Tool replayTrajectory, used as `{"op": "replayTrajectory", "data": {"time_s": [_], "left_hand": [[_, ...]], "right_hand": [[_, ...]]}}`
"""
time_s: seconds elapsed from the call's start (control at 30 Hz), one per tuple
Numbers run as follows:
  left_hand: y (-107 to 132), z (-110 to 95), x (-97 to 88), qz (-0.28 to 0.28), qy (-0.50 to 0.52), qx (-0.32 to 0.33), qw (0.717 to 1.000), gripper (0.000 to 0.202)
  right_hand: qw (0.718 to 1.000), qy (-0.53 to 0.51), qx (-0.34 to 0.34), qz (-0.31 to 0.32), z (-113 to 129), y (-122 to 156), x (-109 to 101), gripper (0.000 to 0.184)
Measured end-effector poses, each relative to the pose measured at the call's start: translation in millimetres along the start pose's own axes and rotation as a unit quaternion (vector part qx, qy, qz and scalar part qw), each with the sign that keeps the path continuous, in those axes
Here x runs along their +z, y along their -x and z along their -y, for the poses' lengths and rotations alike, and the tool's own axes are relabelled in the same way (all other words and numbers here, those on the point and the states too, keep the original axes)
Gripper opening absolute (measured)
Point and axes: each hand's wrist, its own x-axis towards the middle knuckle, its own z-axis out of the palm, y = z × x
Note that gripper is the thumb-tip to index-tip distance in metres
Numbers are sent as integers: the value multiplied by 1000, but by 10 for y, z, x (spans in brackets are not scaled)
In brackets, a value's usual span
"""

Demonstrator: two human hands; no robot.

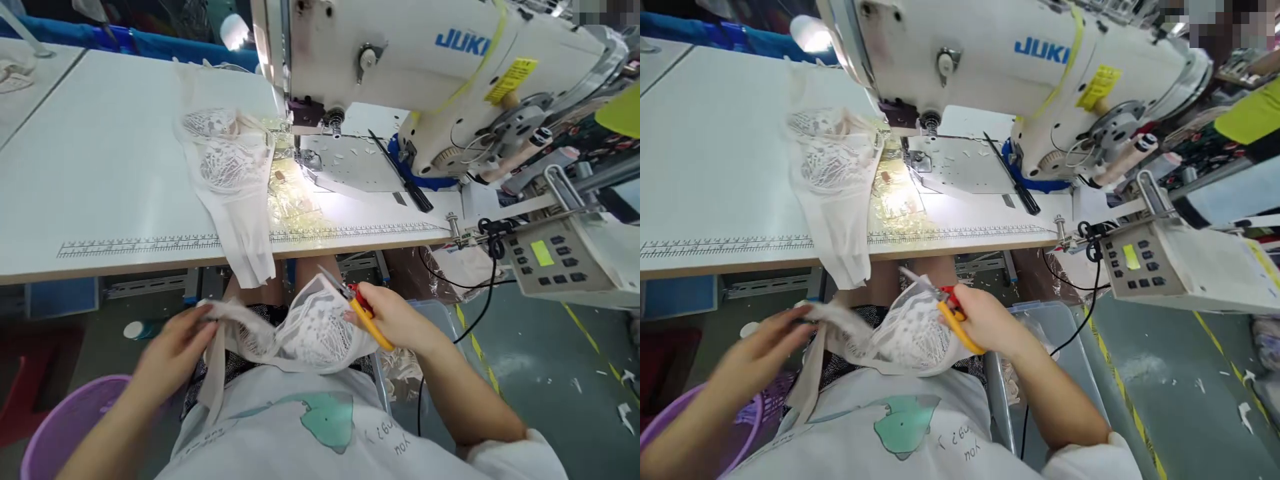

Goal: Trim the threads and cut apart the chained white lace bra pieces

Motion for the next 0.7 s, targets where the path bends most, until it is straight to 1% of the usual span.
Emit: {"op": "replayTrajectory", "data": {"time_s": [0.03,0.07,0.13,0.17,0.23,0.33,0.4,0.47,0.53,0.57,0.6,0.63,0.7], "left_hand": [[-148,-24,130,26,2,17,1000,42],[-283,-52,248,54,3,40,998,44],[-471,-93,417,78,-1,67,995,49],[-516,-95,458,81,-6,72,994,48],[-514,-51,456,83,-16,68,994,39],[-373,103,316,80,-25,50,995,38],[-259,215,213,70,-32,35,996,37],[-175,302,141,54,-30,31,998,36],[-144,353,73,55,-33,56,996,33],[-150,363,20,61,-42,77,994,32],[-169,363,-55,70,-51,94,992,31],[-201,350,-159,83,-57,106,989,30],[-304,279,-446,92,-41,118,988,26]], "right_hand": [[999,3,28,37,-128,-19,21,31],[997,10,52,62,-249,-29,51,33],[993,19,76,88,-457,-5,112,34],[992,24,85,92,-540,30,135,33],[989,33,102,97,-662,131,152,30],[985,47,131,105,-752,274,101,24],[980,67,156,104,-758,314,24,18],[971,110,190,95,-707,295,-84,10],[962,154,205,93,-587,225,-214,6],[963,165,193,93,-502,174,-282,7],[968,165,166,92,-404,115,-346,10],[975,157,127,88,-297,47,-404,13],[988,131,41,68,-75,-110,-479,14]]}}
